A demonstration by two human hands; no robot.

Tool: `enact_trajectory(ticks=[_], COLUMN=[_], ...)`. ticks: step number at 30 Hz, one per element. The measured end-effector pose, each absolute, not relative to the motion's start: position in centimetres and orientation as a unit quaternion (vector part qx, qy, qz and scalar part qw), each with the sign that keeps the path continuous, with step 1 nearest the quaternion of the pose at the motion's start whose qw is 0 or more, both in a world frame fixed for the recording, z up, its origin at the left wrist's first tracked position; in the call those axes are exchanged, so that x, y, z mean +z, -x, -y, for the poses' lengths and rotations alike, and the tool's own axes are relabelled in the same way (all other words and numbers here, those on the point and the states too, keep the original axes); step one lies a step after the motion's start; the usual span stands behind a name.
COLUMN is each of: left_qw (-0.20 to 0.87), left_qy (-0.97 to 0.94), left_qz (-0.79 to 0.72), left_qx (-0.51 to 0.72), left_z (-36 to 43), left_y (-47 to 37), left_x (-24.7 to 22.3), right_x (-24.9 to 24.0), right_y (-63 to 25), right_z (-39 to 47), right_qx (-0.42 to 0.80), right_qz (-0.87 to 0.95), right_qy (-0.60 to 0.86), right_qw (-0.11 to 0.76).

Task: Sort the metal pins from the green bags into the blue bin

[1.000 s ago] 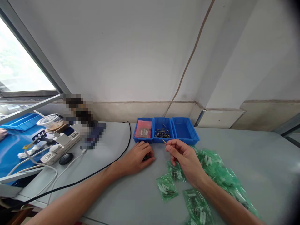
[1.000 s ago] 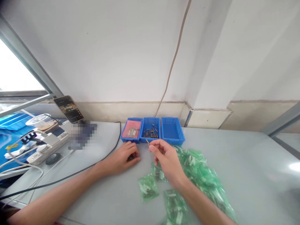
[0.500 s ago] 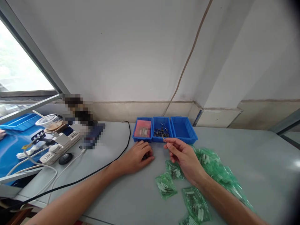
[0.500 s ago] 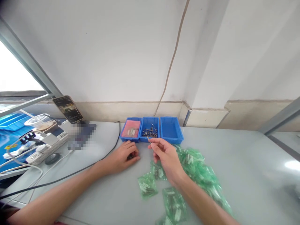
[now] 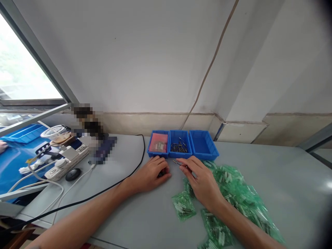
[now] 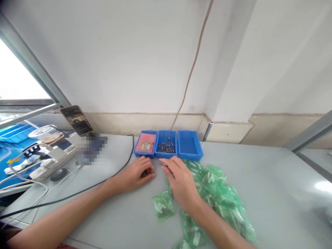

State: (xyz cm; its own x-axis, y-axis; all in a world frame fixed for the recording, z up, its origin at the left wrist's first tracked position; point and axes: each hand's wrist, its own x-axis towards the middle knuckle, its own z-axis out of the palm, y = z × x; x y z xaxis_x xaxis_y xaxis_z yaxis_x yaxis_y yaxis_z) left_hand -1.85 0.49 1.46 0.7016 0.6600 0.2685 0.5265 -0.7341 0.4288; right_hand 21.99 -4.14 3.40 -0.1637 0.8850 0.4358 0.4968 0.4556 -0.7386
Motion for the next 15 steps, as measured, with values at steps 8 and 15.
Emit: enact_trajectory(ticks=[8,15], left_qw=[0.16,0.156], left_qy=[-0.908,-0.908], left_qz=[-0.332,-0.333], left_qx=[0.199,0.2], left_z=[-0.4,-0.3], left_y=[1.8,1.8], left_x=[1.6,1.7], right_x=[2.7,2.1], right_y=[-22.4,-22.7], right_z=[3.5,3.0], right_qx=[0.224,0.261], right_qz=[0.709,0.677], right_qy=[0.493,0.505], right_qw=[0.451,0.468])
